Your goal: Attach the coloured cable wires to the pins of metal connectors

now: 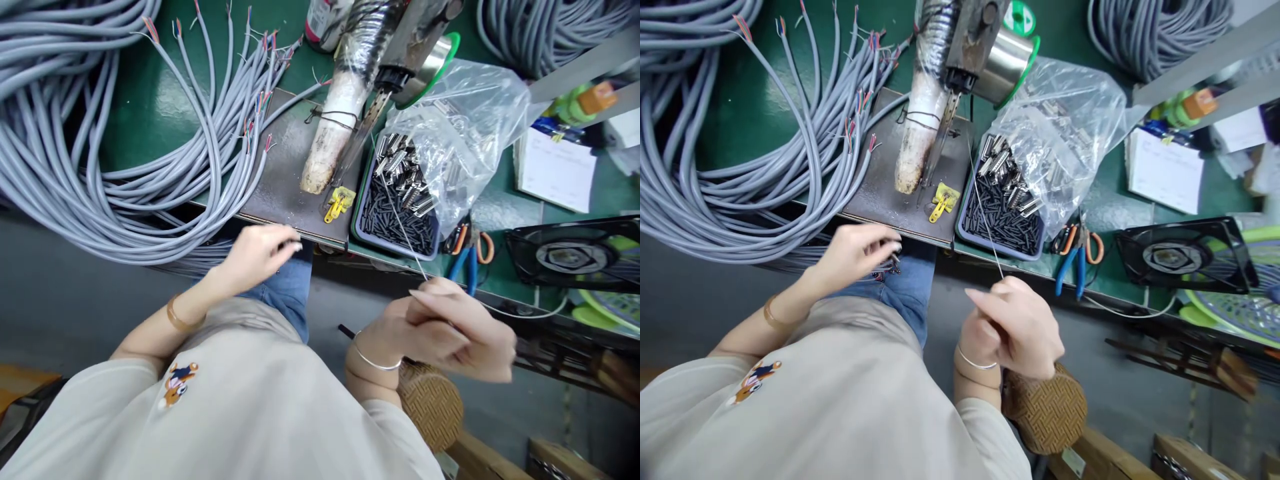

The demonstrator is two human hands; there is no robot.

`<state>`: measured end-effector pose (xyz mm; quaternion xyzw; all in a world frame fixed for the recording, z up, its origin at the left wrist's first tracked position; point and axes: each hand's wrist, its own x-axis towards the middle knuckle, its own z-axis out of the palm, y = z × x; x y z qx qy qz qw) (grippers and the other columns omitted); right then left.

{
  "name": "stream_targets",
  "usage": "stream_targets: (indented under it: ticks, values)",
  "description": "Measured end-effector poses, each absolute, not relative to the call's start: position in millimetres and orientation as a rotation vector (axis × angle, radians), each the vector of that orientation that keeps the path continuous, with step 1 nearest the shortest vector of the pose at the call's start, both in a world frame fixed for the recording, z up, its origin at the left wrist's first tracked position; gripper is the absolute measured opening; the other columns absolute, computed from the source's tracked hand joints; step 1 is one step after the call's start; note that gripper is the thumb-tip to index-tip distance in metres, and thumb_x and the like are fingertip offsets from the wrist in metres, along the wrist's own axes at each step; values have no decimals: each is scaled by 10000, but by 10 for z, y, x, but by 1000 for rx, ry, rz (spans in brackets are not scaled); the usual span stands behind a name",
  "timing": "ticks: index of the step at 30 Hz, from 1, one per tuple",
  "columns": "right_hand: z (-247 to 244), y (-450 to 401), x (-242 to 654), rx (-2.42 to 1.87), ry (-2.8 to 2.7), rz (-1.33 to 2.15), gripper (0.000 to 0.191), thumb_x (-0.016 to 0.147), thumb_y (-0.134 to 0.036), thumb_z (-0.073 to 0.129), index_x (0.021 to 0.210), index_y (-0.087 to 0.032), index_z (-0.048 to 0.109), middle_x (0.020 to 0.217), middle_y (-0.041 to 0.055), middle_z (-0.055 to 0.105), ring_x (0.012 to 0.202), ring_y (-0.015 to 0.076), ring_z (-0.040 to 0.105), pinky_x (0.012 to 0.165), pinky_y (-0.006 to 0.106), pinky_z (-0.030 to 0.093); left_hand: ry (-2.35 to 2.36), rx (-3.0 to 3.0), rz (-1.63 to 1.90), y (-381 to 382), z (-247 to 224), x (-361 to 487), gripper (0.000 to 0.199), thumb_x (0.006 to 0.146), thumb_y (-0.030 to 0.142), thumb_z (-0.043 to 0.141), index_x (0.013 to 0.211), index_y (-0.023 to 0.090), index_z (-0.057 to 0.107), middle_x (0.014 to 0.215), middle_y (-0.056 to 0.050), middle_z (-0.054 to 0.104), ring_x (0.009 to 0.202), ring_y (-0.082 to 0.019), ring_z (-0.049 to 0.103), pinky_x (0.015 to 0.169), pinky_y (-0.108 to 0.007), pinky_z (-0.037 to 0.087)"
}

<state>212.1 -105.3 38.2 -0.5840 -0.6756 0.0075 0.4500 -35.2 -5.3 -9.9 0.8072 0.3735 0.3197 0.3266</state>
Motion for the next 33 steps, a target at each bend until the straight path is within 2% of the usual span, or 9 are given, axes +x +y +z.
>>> stream_targets:
  ticks: [2, 4, 10, 16, 21, 23, 26, 29, 33]
  values:
    - [329, -860, 1932, -1151, -1564, -234, 285, 964, -529, 558, 913, -327, 753, 421, -57, 415, 338, 126, 396, 396, 311, 355, 1279, 2177, 1028, 206, -74, -394, 160, 950, 271, 608, 966, 175, 734, 891, -77, 751, 762, -184, 672, 749, -295, 479]
    - [309, -711, 1803, -1012, -1566, -343, 213, 958, -431, 602, 973, -304, 773, 427, -58, 428, 320, 108, 364, 378, 301, 312, 1521, 2156, 1124, 491, -137, -422, 140, 898, 284, 654, 961, 178, 721, 977, -113, 735, 861, -240, 672, 790, -339, 477]
    - [329, -703, 1759, -1054, -1525, -456, 261, 966, -437, 592, 868, -294, 787, 453, -40, 499, 343, 123, 422, 392, 314, 373, 1629, 2040, 1201, 900, -346, -404, 109, 806, 258, 713, 774, 190, 633, 879, -101, 681, 825, -247, 641, 829, -374, 488]
    - [298, -615, 1799, -1014, -1284, -387, 239, 931, -444, 651, 860, -273, 803, 449, -52, 466, 322, 100, 345, 364, 294, 296, 1289, 2008, 1459, 46, 263, -274, 145, 929, 217, 614, 1062, 186, 663, 824, -24, 686, 684, -139, 622, 728, -276, 499]
    - [371, -437, 1695, -982, -1062, -337, 291, 878, -491, 719, 728, -249, 778, 411, -64, 352, 303, 66, 202, 339, 271, 129, 887, 2385, 910, -546, 368, -88, 325, 1020, 250, 503, 759, 174, 680, 686, -54, 677, 642, -169, 632, 614, -289, 463]
    - [377, -427, 1675, -977, -1058, -304, 292, 873, -495, 723, 724, -250, 779, 415, -67, 356, 301, 56, 204, 339, 259, 122, 667, 2189, 505, -523, 223, -123, 302, 981, 187, 537, 716, 166, 680, 668, -59, 681, 602, -158, 625, 582, -276, 455]
    - [337, -474, 1685, -990, -1089, -304, 272, 890, -480, 696, 743, -266, 775, 418, -73, 367, 291, 69, 264, 336, 253, 184, 210, 1468, 145, -351, -25, -273, 220, 862, 350, 728, 727, 179, 702, 599, -26, 652, 496, -116, 562, 478, -233, 399]
    - [273, -553, 1711, -1049, -1120, -276, 262, 908, -472, 669, 775, -271, 772, 450, -66, 446, 312, 88, 368, 357, 255, 270, 556, 805, 490, -217, -179, -377, 334, 810, 491, 737, 736, 187, 622, 517, 42, 502, 356, -48, 308, 372, -209, 174]
    - [220, -633, 1711, -1199, -1285, -201, 240, 951, -406, 623, 841, -260, 779, 547, -42, 591, 390, 91, 468, 424, 255, 350, 723, 580, 724, -146, -197, -333, 239, 683, 343, 725, 797, 180, 592, 562, 50, 512, 376, -50, 350, 390, -205, 223]
